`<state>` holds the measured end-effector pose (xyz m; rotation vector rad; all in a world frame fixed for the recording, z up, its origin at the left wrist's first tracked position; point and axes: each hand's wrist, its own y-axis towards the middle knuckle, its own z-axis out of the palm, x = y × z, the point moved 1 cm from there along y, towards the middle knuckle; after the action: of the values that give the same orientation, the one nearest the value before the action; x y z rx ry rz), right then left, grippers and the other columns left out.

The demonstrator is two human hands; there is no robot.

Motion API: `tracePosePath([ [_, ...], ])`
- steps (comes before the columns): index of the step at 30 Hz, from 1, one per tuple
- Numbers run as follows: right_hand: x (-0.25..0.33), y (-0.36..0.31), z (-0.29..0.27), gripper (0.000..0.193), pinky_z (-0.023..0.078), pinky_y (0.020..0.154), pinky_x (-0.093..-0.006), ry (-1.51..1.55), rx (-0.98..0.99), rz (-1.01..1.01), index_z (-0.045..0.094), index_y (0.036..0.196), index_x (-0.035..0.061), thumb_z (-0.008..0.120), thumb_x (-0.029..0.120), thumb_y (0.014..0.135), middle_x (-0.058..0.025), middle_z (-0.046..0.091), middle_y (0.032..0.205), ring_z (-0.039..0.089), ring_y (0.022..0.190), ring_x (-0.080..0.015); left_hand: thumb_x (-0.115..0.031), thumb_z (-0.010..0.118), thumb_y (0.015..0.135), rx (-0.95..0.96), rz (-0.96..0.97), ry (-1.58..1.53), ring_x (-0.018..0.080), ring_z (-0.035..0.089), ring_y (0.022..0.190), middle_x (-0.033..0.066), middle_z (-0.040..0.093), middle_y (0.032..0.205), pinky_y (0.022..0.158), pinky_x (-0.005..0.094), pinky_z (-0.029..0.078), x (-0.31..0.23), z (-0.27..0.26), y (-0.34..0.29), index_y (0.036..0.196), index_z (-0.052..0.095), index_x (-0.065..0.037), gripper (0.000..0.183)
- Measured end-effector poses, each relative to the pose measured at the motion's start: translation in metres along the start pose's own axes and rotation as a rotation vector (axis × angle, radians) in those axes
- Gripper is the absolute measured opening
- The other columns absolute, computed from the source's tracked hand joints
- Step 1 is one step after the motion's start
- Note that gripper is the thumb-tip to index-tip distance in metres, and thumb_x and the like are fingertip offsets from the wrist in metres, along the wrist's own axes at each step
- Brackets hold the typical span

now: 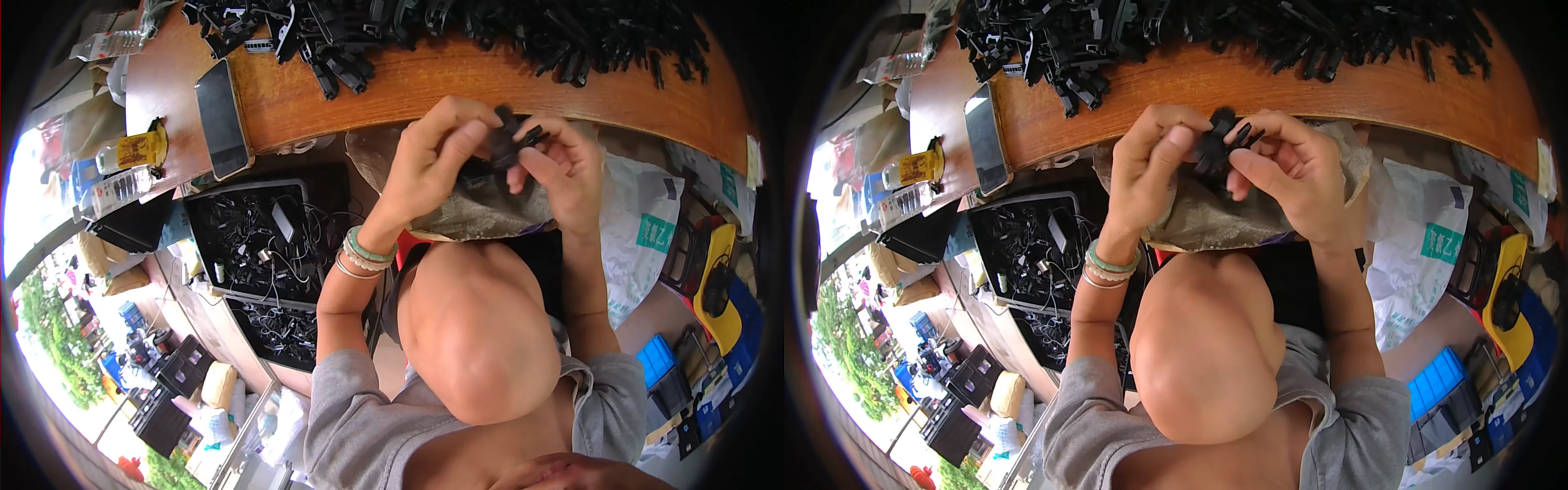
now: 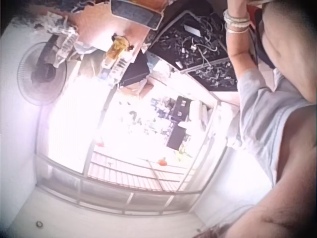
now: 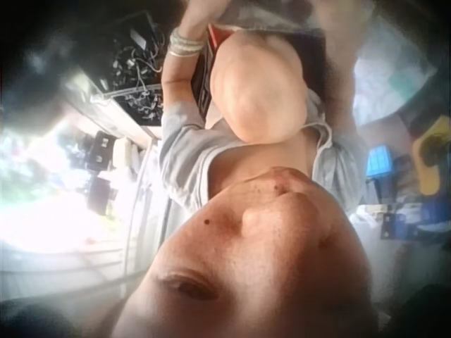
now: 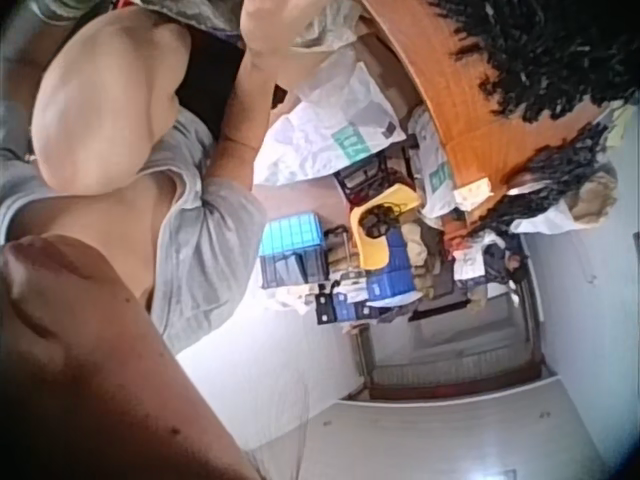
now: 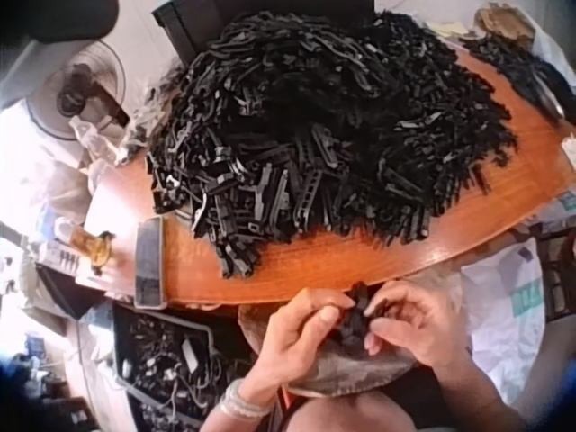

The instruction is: The person repeatedly picks up plastic components from a desk, assembles the pieces together by hand, and places the assembled parts into a bag.

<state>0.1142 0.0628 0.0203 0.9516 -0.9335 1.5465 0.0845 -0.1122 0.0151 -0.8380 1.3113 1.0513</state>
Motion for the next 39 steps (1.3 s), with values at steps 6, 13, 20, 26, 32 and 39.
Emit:
tracePosePath([
  [6,-0.005,0.004,0.003,0.019,0.055,0.070,-0.0245,-0.339,0.059,-0.043,0.060,0.101,-0.0055,0.061,-0.008,0.082,-0.0079,0.058,0.096,0.062,0.078,-0.0146,-0.001,0.059,0.089,-0.023,-0.270,-0.112,0.0085,0.059,0.086,0.0048,0.063,0.094,0.078,0.0228,0.048,0.001,0.002,0.003,0.103,0.057,0.002,0.015],
  [13,-0.008,-0.005,-0.002,0.016,0.056,0.080,-0.0279,-0.043,0.009,-0.166,0.061,0.099,-0.0064,0.061,-0.010,0.084,-0.0121,0.061,0.101,0.065,0.089,-0.0183,0.004,0.060,0.086,-0.067,-0.285,-0.158,0.0129,0.064,0.084,0.0109,0.066,0.102,0.076,0.0232,0.050,-0.001,-0.003,0.004,0.119,0.055,0.004,0.033],
  [20,-0.006,-0.004,-0.014,0.014,0.055,0.073,-0.0258,-0.280,-0.067,-0.168,0.063,0.098,-0.0068,0.062,-0.010,0.084,-0.0121,0.064,0.092,0.066,0.082,-0.0171,-0.005,0.059,0.089,0.026,-0.405,-0.115,0.0114,0.065,0.075,0.0097,0.068,0.096,0.069,0.0220,0.050,-0.005,-0.001,0.006,0.111,0.063,0.006,0.024],
  [26,-0.006,-0.006,-0.004,0.014,0.052,0.066,-0.0227,-0.496,-0.176,-0.335,0.065,0.091,-0.0054,0.068,-0.009,0.078,-0.0111,0.066,0.083,0.065,0.075,-0.0156,-0.004,0.060,0.087,-0.014,-0.180,0.081,0.0110,0.062,0.065,0.0088,0.068,0.084,0.060,0.0220,0.047,-0.005,0.004,0.004,0.107,0.065,0.005,0.023],
  [32,-0.006,-0.003,-0.001,0.019,0.051,0.063,-0.0263,-0.745,-0.125,-0.581,0.066,0.089,-0.0034,0.071,-0.009,0.072,-0.0118,0.068,0.081,0.064,0.071,-0.0199,-0.003,0.060,0.087,-0.011,-0.265,0.176,0.0105,0.060,0.066,0.0070,0.066,0.079,0.059,0.0230,0.047,-0.011,0.003,0.001,0.107,0.066,0.005,0.021],
  [39,-0.012,-0.012,-0.004,0.019,0.050,0.061,-0.0254,-0.548,-0.185,-0.413,0.065,0.092,-0.0040,0.070,-0.009,0.074,-0.0122,0.066,0.086,0.063,0.071,-0.0195,0.000,0.069,0.076,0.078,0.266,0.479,0.0318,0.062,0.070,0.0178,0.062,0.085,0.060,0.0346,0.050,-0.013,0.011,-0.001,0.108,0.059,0.002,0.034],
])
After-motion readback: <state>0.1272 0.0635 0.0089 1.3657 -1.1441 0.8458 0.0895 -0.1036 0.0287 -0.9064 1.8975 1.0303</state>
